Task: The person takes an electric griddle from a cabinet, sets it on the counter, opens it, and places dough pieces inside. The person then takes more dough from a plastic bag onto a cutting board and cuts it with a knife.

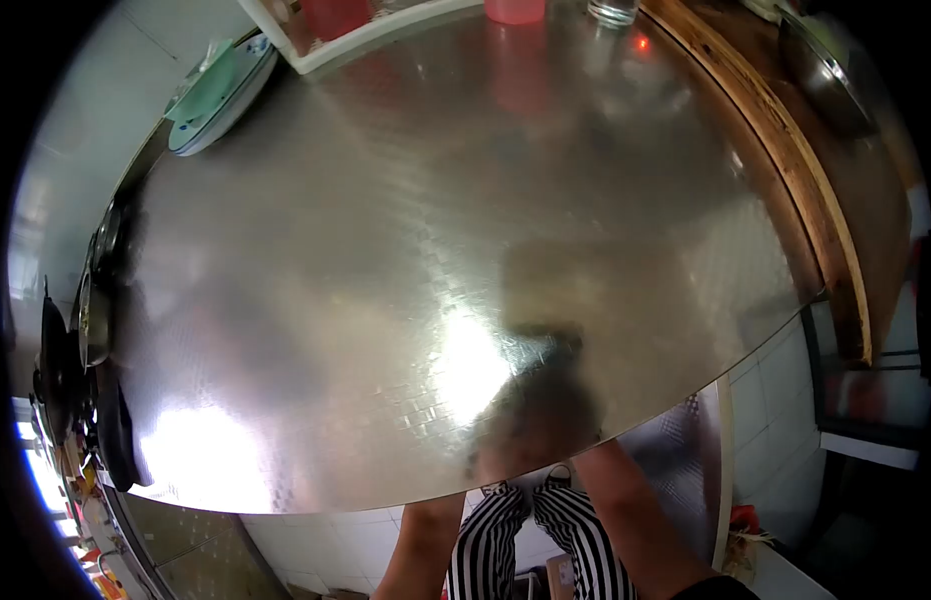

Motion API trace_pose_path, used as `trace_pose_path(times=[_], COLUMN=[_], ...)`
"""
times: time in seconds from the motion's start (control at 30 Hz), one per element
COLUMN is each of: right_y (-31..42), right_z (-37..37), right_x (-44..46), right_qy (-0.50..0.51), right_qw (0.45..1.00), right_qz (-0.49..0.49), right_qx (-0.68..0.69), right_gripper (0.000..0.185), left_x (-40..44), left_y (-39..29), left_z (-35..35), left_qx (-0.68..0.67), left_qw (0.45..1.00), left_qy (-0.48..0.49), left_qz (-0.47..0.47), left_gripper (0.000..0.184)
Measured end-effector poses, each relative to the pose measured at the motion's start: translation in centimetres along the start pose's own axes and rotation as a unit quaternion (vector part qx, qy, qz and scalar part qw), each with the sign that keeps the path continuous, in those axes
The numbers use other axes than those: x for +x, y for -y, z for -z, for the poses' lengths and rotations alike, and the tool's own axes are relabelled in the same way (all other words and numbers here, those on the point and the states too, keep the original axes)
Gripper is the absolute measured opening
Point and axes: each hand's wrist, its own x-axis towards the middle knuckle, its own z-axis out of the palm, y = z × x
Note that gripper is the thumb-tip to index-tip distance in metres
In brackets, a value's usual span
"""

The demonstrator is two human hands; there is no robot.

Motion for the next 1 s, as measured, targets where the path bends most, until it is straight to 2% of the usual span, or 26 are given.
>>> trace_pose_path(times=[0.3, 0.6, 0.67, 0.73, 0.8, 0.9, 0.97, 1.0], right_y=[-3.3, -8.0, 0.1, 2.9, 1.8, 3.8, 5.1, 5.6], right_z=[4.5, 3.5, 1.3, 1.1, 2.8, 3.8, 3.8, 3.8], right_x=[0.6, 2.4, -3.6, -6.5, -8.0, -12.2, -14.9, -16.4], right_qy=[-0.011, -0.011, -0.021, -0.033, -0.04, -0.046, -0.048, -0.053], right_qw=[0.983, 0.952, 0.983, 0.995, 0.998, 0.993, 0.991, 0.989], right_qz=[0.08, 0.18, 0.068, -0.045, -0.056, -0.105, -0.124, -0.141], right_qx=[-0.163, -0.248, -0.168, -0.085, 0.013, -0.01, -0.008, -0.009], right_gripper=[0.036, 0.038, 0.038, 0.038, 0.04, 0.04, 0.041, 0.042], left_x=[3.2, 3.7, 3.0, 2.2, 0.3, -2.8, -5.8, -7.2], left_y=[0.7, 1.8, 2.7, 3.8, 5.0, 6.2, 6.4, 6.6], left_z=[2.3, 4.3, 5.6, 7.9, 10.7, 14.2, 12.3, 12.2], left_qx=[0.045, 0.076, 0.08, 0.082, 0.082, 0.071, 0.065, 0.114], left_qw=[0.999, 0.996, 0.995, 0.992, 0.991, 0.993, 0.991, 0.984], left_qy=[0.007, -0.015, -0.028, -0.049, -0.068, -0.077, -0.099, -0.13], left_qz=[0.016, 0.047, 0.055, 0.077, 0.081, 0.053, 0.059, 0.039], left_gripper=[0.038, 0.04, 0.041, 0.041, 0.042, 0.053, 0.051, 0.055])
